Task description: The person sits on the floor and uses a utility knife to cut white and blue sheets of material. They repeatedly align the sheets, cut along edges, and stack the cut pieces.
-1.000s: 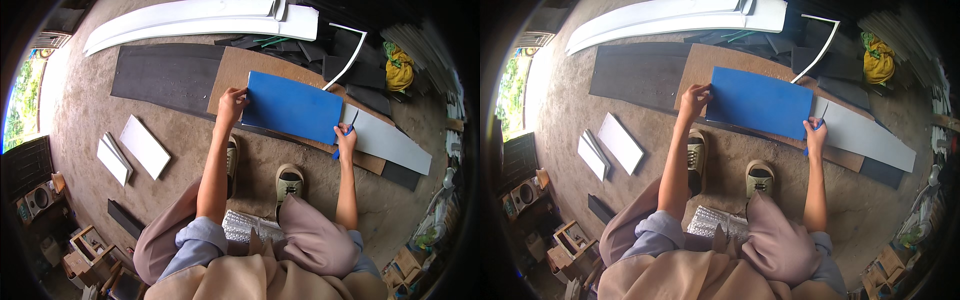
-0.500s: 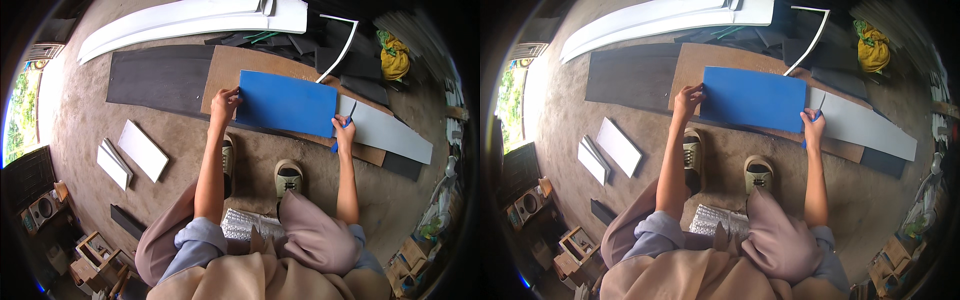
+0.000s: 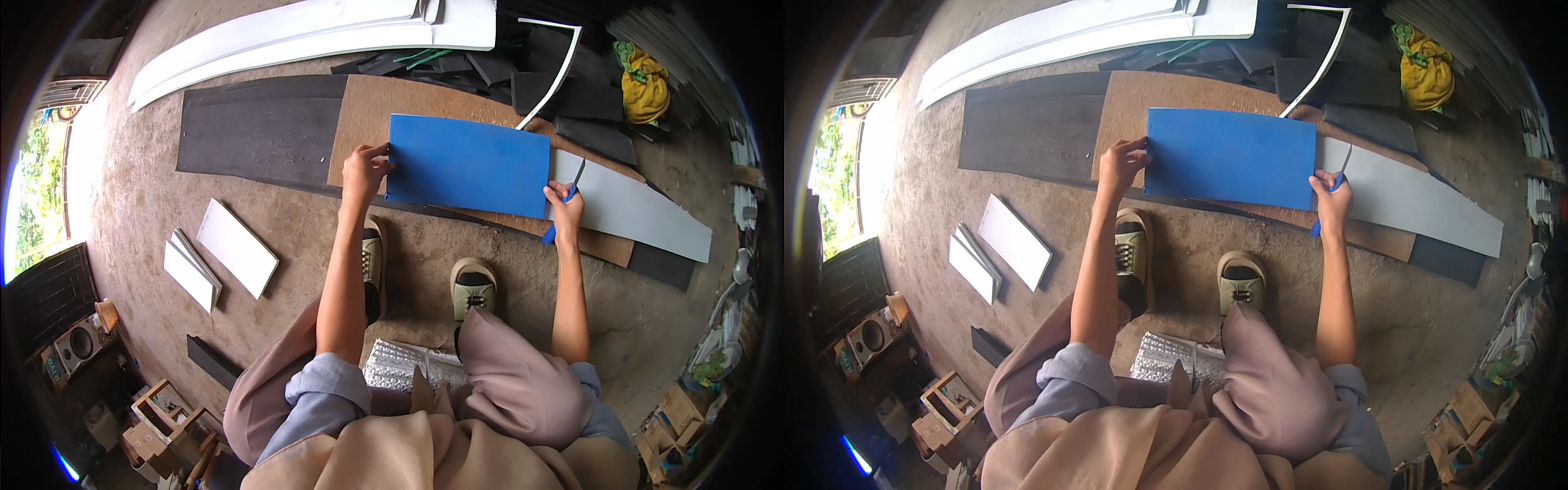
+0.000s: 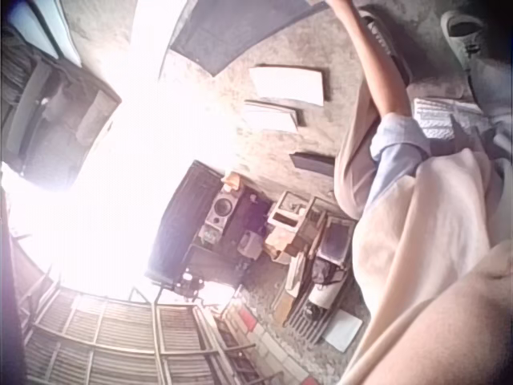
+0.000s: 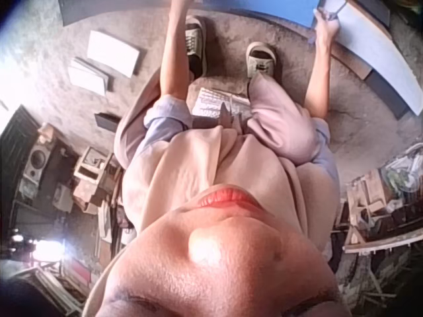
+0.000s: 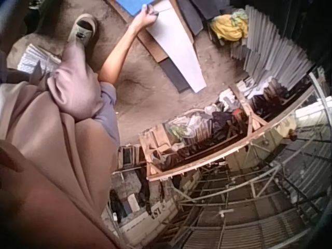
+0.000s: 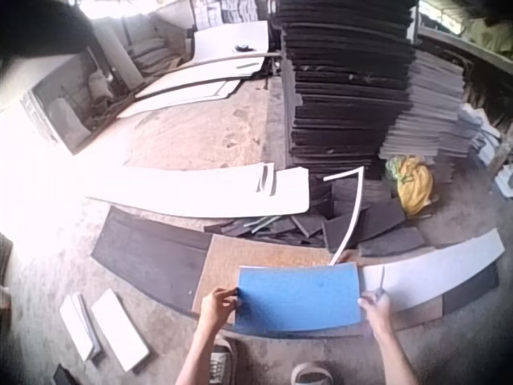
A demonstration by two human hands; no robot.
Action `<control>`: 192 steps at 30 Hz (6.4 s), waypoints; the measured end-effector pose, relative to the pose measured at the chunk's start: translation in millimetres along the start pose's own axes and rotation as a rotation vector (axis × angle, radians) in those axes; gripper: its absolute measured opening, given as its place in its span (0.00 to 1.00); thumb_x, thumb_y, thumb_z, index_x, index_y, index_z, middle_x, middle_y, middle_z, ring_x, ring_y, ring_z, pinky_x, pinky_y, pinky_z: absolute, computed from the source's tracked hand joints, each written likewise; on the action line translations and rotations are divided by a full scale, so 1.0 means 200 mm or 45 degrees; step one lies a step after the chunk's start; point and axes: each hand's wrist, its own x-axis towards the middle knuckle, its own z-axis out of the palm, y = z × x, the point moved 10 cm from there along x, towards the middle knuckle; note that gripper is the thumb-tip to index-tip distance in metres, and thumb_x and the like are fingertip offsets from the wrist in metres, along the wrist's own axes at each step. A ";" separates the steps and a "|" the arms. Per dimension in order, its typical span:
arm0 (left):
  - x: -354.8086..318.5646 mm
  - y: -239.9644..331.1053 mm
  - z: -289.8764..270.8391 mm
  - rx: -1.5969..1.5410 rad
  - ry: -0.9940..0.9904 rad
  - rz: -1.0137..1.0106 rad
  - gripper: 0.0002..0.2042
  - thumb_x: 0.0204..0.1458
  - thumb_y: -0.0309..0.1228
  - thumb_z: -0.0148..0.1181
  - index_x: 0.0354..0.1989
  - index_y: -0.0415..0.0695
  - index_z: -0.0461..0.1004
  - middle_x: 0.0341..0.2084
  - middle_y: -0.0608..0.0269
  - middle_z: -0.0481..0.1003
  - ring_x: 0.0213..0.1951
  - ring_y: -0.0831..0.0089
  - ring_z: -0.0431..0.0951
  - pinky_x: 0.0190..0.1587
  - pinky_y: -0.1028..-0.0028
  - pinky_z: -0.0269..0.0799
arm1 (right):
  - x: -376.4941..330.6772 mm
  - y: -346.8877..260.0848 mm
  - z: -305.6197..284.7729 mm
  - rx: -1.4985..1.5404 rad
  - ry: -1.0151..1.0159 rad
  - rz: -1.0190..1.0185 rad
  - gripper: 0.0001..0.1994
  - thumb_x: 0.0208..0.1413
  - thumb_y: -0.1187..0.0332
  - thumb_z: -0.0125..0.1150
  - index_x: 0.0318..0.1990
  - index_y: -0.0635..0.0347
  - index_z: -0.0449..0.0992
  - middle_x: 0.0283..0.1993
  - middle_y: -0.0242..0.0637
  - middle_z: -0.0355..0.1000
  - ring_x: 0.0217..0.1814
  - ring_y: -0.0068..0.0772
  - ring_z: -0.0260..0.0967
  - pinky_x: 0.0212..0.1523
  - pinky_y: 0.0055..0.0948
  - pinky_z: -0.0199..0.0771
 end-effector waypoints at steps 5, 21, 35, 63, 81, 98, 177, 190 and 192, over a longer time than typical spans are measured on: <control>-0.01 -0.02 0.00 0.045 0.032 -0.033 0.16 0.35 0.25 0.61 0.37 0.46 0.75 0.31 0.59 0.73 0.29 0.68 0.75 0.35 0.73 0.69 | -0.02 0.00 0.02 0.093 -0.021 0.081 0.15 0.40 0.80 0.59 0.21 0.57 0.55 0.32 0.40 0.70 0.34 0.20 0.65 0.40 0.21 0.64; 0.00 0.01 0.03 -0.013 -0.079 -0.075 0.16 0.36 0.24 0.60 0.39 0.44 0.74 0.30 0.62 0.74 0.31 0.72 0.75 0.36 0.76 0.68 | 0.02 0.00 0.02 0.132 -0.165 0.108 0.16 0.40 0.81 0.57 0.19 0.55 0.54 0.29 0.40 0.70 0.27 0.21 0.65 0.28 0.21 0.67; -0.27 0.80 0.56 0.510 -0.121 0.905 0.22 0.33 0.17 0.51 0.41 0.46 0.64 0.48 0.55 0.58 0.53 0.56 0.54 0.55 0.53 0.49 | 0.10 0.14 0.03 -0.041 -0.169 -0.022 0.14 0.41 0.78 0.58 0.21 0.59 0.55 0.21 0.37 0.67 0.23 0.24 0.65 0.25 0.26 0.65; -0.29 0.78 0.96 0.383 -0.410 0.722 0.41 0.22 0.41 0.67 0.50 0.49 0.54 0.51 0.56 0.50 0.60 0.59 0.39 0.56 0.45 0.26 | -0.22 0.01 -0.02 0.409 -0.472 0.667 0.08 0.57 0.72 0.37 0.44 0.59 0.52 0.25 0.36 0.60 0.15 0.18 0.53 0.11 0.16 0.50; -0.30 0.79 0.99 0.491 -0.497 0.722 0.49 0.25 0.44 0.67 0.60 0.56 0.43 0.61 0.57 0.36 0.63 0.60 0.32 0.55 0.45 0.23 | 0.06 -0.34 0.21 -1.388 -0.117 -0.313 0.12 0.51 0.69 0.41 0.36 0.71 0.65 0.22 0.50 0.70 0.28 0.46 0.71 0.27 0.37 0.71; -0.33 0.78 0.99 0.515 -0.439 0.703 0.52 0.21 0.44 0.69 0.60 0.59 0.43 0.62 0.61 0.37 0.63 0.64 0.33 0.55 0.44 0.23 | -0.41 -0.06 0.08 -1.363 -0.390 -0.136 0.07 0.46 0.74 0.42 0.32 0.70 0.61 0.21 0.55 0.69 0.26 0.53 0.70 0.26 0.44 0.71; -0.30 0.80 1.03 0.512 -0.484 0.625 0.52 0.20 0.45 0.69 0.60 0.62 0.45 0.62 0.65 0.38 0.63 0.66 0.34 0.55 0.45 0.23 | 0.20 -0.08 0.21 -1.189 -0.342 0.039 0.12 0.48 0.70 0.42 0.34 0.70 0.67 0.30 0.55 0.70 0.34 0.52 0.70 0.34 0.41 0.71; -0.27 0.79 1.01 0.543 -0.450 0.647 0.53 0.18 0.46 0.69 0.60 0.61 0.45 0.62 0.65 0.37 0.63 0.65 0.33 0.53 0.40 0.23 | -0.45 -0.04 0.00 -1.167 -0.380 -0.060 0.10 0.52 0.68 0.41 0.35 0.68 0.61 0.20 0.52 0.68 0.25 0.52 0.69 0.24 0.45 0.68; -0.26 0.77 1.00 0.557 -0.475 0.617 0.53 0.19 0.47 0.69 0.60 0.60 0.45 0.61 0.64 0.38 0.63 0.65 0.34 0.53 0.40 0.22 | -0.40 -0.15 -0.04 -1.187 -0.317 -0.107 0.11 0.52 0.66 0.43 0.34 0.67 0.63 0.19 0.50 0.68 0.23 0.50 0.68 0.23 0.44 0.68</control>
